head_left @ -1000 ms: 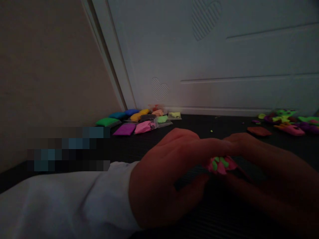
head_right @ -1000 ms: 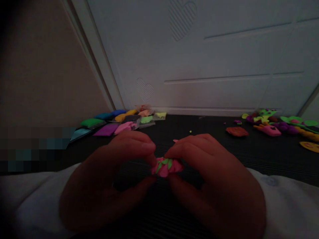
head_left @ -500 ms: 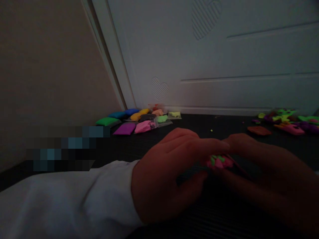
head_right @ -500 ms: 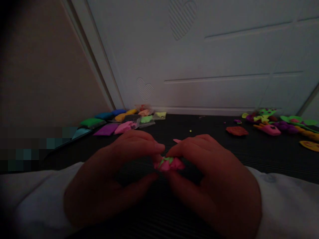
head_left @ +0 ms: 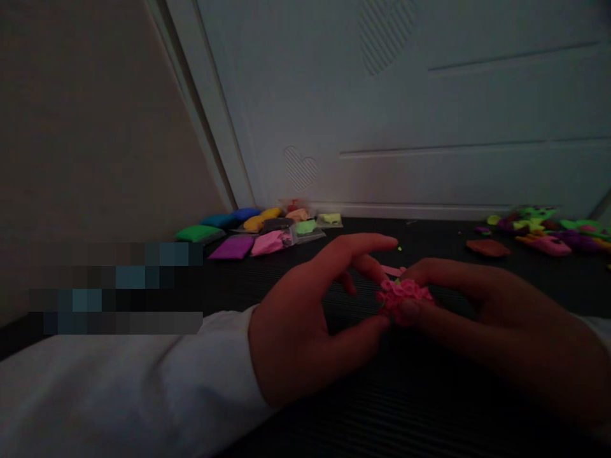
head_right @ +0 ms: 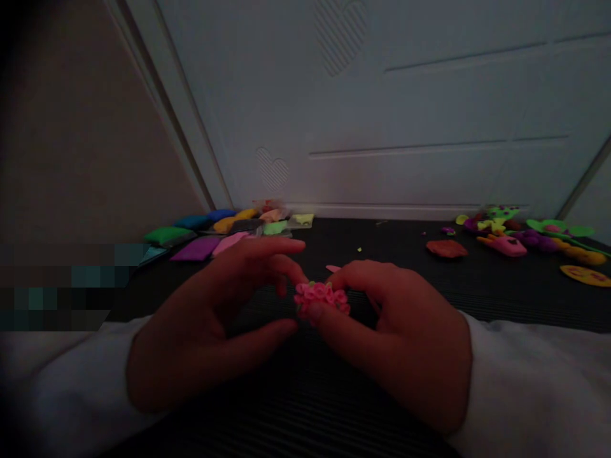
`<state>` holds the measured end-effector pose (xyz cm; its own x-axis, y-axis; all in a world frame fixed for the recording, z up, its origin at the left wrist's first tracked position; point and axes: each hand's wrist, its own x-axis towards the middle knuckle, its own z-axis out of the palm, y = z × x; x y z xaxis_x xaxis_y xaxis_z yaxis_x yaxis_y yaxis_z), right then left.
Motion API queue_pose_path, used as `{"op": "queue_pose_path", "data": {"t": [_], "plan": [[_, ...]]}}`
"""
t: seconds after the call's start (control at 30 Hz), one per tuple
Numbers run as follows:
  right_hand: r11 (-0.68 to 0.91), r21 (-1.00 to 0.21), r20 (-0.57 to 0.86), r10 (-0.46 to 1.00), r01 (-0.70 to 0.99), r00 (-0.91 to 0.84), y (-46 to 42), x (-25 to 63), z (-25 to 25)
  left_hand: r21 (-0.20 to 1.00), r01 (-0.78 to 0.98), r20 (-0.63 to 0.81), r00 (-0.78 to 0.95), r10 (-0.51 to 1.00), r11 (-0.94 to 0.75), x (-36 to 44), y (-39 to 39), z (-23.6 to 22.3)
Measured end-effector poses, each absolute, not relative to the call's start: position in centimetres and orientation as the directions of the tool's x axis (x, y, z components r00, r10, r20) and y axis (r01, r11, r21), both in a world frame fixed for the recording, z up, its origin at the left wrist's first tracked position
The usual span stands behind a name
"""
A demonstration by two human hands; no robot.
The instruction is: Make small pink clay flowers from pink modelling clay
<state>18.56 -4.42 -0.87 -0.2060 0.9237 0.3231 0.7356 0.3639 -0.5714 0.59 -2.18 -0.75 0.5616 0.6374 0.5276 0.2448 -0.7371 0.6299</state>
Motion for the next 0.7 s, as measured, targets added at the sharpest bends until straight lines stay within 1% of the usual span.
{"op": "queue_pose_path", "data": {"t": [0.13, 0.23, 0.33, 0.5, 0.57, 0.7], "plan": [[0.35, -0.641, 0.268, 0.936, 0.683, -0.228, -4.3, 18.6, -0.7, 0.67, 0.224, 0.503, 0.564, 0.655, -0.707, 0.6, -2.4, -0.5], [0.336, -0.68, 0.237, 0.942, 0.651, -0.239, -4.3, 18.7, -0.5, 0.724, 0.193, 0.475, 0.558, 0.681, -0.663, 0.5, -2.4, -0.3], [0.323, -0.696, 0.193, 0.944, 0.641, -0.266, -4.3, 18.7, -0.4, 0.768, 0.159, 0.441, 0.57, 0.693, -0.62, 0.3, -2.3, -0.2], [0.309, -0.714, 0.161, 0.946, 0.628, -0.283, -4.3, 18.6, -0.6, 0.817, 0.118, 0.387, 0.613, 0.689, -0.564, 0.3, -1.8, -0.2], [0.332, -0.709, 0.183, 0.939, 0.622, -0.292, -4.3, 18.5, -0.7, 0.831, 0.128, 0.36, 0.618, 0.699, -0.542, 0.4, -1.6, -0.3], [0.409, -0.673, 0.282, 0.912, 0.616, -0.298, -4.1, 18.4, -0.8, 0.818, 0.188, 0.321, 0.635, 0.703, -0.544, 0.5, -1.4, -0.6]]}}
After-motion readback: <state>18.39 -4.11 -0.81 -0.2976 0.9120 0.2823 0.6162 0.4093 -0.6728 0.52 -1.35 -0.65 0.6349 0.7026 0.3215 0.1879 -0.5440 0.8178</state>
